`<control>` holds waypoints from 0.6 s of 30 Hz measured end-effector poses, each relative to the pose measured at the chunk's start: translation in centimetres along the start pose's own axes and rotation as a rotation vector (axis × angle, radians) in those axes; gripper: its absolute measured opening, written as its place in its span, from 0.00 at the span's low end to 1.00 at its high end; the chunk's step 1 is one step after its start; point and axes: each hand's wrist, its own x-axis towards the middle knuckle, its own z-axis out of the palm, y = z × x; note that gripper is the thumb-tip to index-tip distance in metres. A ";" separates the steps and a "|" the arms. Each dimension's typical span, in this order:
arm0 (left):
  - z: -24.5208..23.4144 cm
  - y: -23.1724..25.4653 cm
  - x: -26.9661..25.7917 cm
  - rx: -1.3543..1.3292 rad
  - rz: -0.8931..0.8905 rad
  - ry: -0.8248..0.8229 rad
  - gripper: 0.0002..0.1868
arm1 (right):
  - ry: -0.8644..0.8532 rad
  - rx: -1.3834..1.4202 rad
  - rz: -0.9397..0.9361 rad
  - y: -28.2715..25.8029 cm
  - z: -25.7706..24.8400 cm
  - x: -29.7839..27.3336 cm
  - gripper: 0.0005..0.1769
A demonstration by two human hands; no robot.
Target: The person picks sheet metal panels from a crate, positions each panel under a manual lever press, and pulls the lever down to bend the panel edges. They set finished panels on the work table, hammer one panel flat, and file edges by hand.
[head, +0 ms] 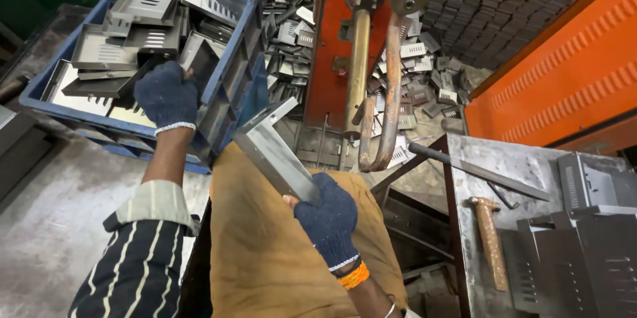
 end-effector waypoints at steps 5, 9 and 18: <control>-1.2 0.6 -1.1 -0.233 -0.097 0.326 0.10 | 0.003 0.131 0.126 -2.1 -1.0 -0.7 0.24; -4.3 1.9 -3.5 -1.167 -0.185 0.362 0.18 | 0.033 0.319 0.131 -5.9 -3.3 -1.4 0.20; -11.3 7.6 -10.5 -2.437 -0.644 -0.129 0.33 | 0.564 0.706 -0.080 -7.8 -12.3 -1.8 0.24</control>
